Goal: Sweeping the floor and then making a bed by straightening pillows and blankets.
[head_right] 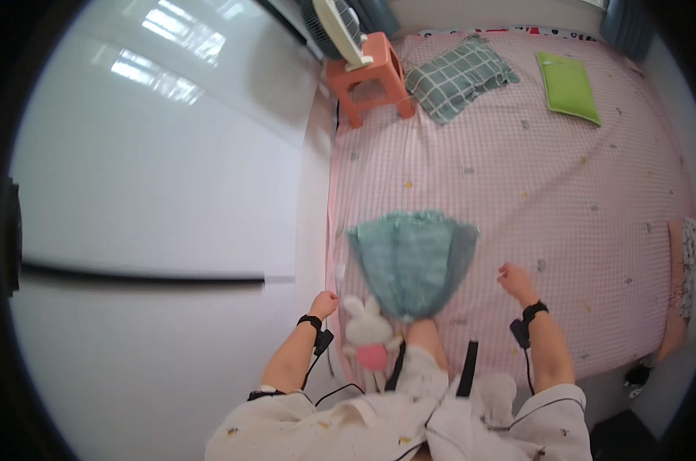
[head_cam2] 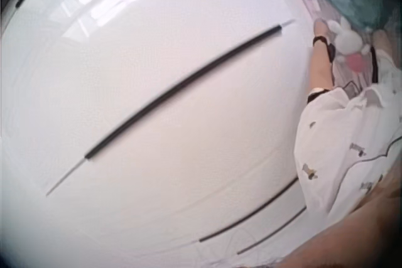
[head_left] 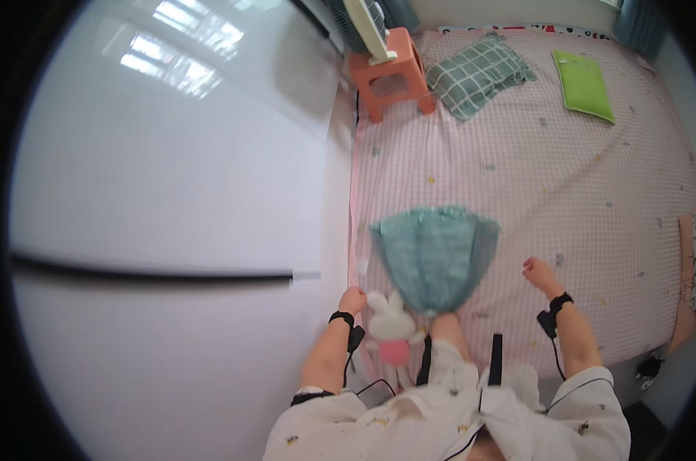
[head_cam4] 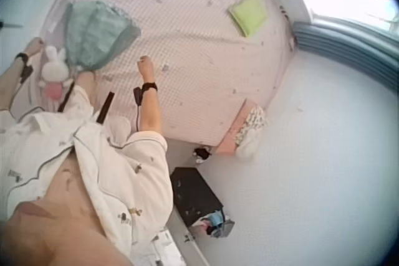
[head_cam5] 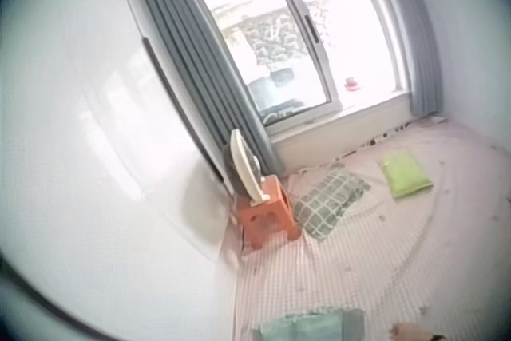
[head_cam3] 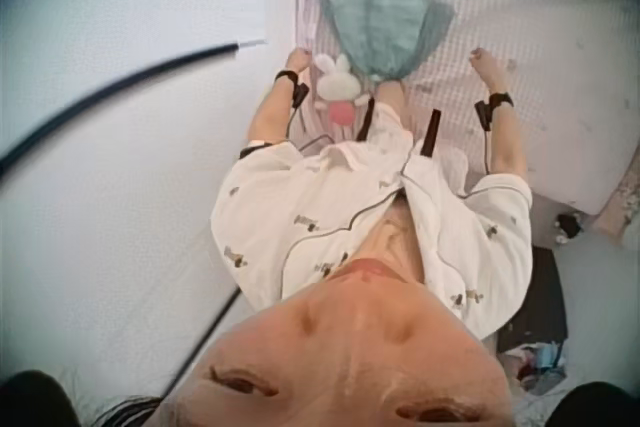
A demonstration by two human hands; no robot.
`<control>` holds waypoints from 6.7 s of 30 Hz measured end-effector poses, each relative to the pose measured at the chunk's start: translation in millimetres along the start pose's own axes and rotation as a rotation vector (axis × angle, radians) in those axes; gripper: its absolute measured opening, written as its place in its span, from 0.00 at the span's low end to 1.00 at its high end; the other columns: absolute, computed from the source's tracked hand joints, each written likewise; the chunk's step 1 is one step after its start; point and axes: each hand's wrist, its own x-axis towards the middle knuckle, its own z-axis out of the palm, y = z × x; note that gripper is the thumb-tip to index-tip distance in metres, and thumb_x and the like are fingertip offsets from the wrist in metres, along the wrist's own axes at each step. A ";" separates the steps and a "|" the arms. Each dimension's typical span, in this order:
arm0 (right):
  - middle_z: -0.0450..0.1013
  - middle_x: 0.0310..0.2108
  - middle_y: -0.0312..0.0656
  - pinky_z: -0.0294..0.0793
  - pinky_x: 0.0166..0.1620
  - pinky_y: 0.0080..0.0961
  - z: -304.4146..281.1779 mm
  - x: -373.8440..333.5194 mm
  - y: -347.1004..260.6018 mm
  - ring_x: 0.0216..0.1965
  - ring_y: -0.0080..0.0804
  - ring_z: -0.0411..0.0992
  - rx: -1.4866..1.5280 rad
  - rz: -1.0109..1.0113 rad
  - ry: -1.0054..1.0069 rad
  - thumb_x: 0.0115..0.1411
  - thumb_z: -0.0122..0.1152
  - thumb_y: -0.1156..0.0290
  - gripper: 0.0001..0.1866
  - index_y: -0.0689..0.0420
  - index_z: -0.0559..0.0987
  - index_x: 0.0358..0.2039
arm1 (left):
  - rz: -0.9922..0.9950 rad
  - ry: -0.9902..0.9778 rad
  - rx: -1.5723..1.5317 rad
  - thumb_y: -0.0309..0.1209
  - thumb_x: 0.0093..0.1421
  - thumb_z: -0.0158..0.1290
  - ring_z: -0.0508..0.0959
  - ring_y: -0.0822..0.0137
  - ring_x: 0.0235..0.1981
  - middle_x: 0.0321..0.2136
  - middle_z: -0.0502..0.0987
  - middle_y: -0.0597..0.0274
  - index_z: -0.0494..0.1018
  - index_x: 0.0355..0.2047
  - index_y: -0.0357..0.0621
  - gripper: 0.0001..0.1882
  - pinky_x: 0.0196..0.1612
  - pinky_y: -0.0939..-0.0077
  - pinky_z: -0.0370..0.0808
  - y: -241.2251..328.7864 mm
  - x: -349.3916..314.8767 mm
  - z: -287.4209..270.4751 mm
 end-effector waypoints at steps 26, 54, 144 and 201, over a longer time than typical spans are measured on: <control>0.68 0.31 0.45 0.71 0.36 0.31 219.7 267.7 -74.9 0.35 0.40 0.69 -0.686 0.389 0.032 0.51 0.48 0.75 0.05 0.59 0.69 0.30 | 0.061 0.661 0.270 0.26 0.50 0.47 0.70 0.45 0.42 0.45 0.64 0.44 0.62 0.44 0.33 0.20 0.42 0.58 0.69 149.3 567.1 -115.3; 0.67 0.34 0.46 0.68 0.37 0.29 220.7 274.4 -86.5 0.36 0.38 0.68 -0.710 0.443 -0.029 0.50 0.50 0.71 0.09 0.59 0.69 0.32 | 0.138 0.669 0.157 0.32 0.47 0.55 0.75 0.48 0.29 0.27 0.75 0.45 0.71 0.33 0.36 0.15 0.31 0.61 0.71 122.1 621.4 -107.8; 0.49 0.58 0.53 0.42 0.60 0.45 -163.1 297.3 266.8 0.60 0.50 0.47 -0.371 0.406 0.842 0.55 0.44 0.70 0.27 0.63 0.56 0.55 | 0.424 0.753 -0.474 0.33 0.57 0.42 0.57 0.53 0.55 0.53 0.58 0.48 0.55 0.52 0.33 0.25 0.58 0.57 0.47 860.6 436.8 243.7; 0.57 0.49 0.50 0.46 0.56 0.52 -453.1 725.2 184.0 0.56 0.52 0.51 -0.575 -0.102 0.709 0.42 0.55 0.62 0.31 0.58 0.63 0.48 | 0.386 1.247 -0.031 0.23 0.48 0.47 0.67 0.52 0.43 0.38 0.70 0.49 0.66 0.38 0.34 0.15 0.44 0.61 0.65 918.8 966.6 -88.9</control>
